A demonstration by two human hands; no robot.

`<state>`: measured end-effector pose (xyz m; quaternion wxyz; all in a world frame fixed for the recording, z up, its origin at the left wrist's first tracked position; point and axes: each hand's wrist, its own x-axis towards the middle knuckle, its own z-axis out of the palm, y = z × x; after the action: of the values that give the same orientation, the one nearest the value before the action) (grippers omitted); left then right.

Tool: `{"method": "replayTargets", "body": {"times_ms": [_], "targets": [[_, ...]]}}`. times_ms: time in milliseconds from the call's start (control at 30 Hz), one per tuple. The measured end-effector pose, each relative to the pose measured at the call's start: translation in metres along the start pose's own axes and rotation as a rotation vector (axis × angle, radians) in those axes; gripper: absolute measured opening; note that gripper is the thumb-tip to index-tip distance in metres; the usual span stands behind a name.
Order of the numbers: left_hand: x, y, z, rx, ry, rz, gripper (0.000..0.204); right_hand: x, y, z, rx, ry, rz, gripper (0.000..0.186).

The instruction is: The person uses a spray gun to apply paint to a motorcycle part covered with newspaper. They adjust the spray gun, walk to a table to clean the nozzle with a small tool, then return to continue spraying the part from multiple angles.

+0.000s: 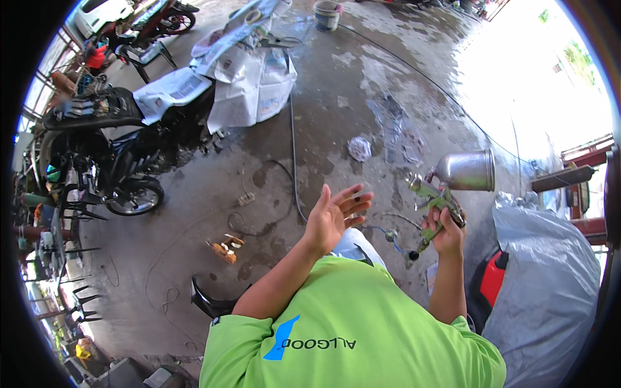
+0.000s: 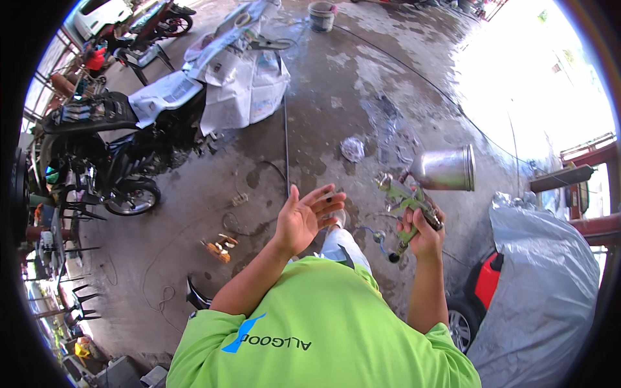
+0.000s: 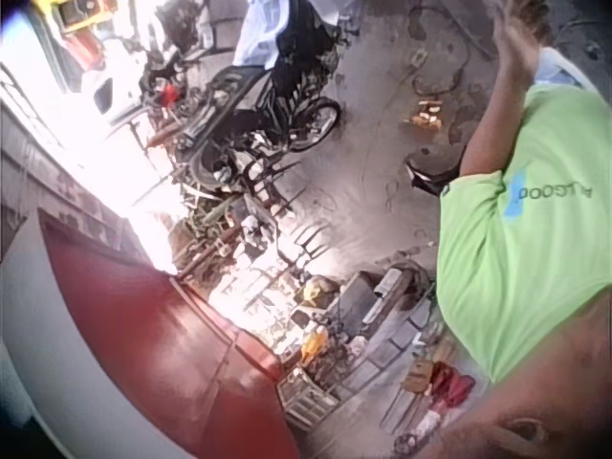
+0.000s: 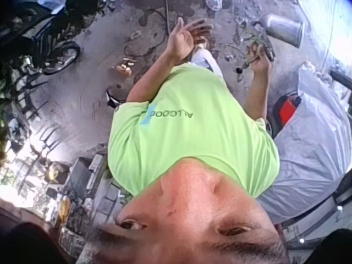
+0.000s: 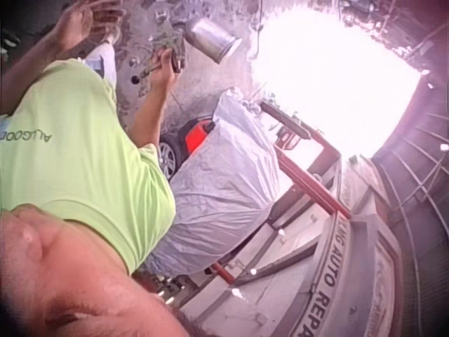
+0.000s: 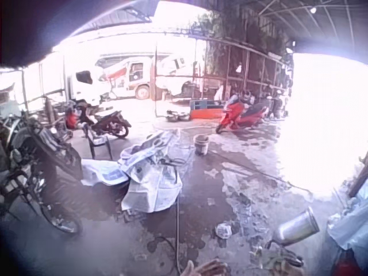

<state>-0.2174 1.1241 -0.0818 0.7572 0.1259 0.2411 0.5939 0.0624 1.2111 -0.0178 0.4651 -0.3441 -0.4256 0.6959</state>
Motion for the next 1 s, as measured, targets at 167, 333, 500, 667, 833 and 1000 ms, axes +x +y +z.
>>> {"method": "replayTargets", "body": {"times_ms": [167, 333, 500, 667, 833, 1000], "targets": [[0.048, 0.003, -0.080, 0.150, 0.522, 0.018, 0.070, 0.080, -0.002, -0.030, -0.028, -0.014, 0.069, 0.056], [0.094, 0.029, -0.089, 0.244, 0.833, 0.173, 0.059, 0.166, -0.020, -0.075, -0.141, -0.026, 0.138, 0.056], [0.143, 0.060, -0.100, 0.426, 0.892, 0.247, 0.055, 0.250, -0.008, -0.069, -0.182, 0.036, 0.112, 0.049], [0.197, 0.078, -0.119, 0.433, 0.889, 0.177, 0.051, 0.316, 0.005, -0.056, -0.372, 0.093, 0.043, 0.049], [0.278, 0.131, -0.160, 0.487, 0.832, 0.012, 0.050, 0.366, 0.022, -0.057, -0.383, 0.243, 0.080, 0.048], [0.370, 0.229, -0.186, 0.663, 0.653, -0.014, 0.045, 0.423, 0.028, -0.006, -0.372, 0.287, 0.139, 0.052]]}}
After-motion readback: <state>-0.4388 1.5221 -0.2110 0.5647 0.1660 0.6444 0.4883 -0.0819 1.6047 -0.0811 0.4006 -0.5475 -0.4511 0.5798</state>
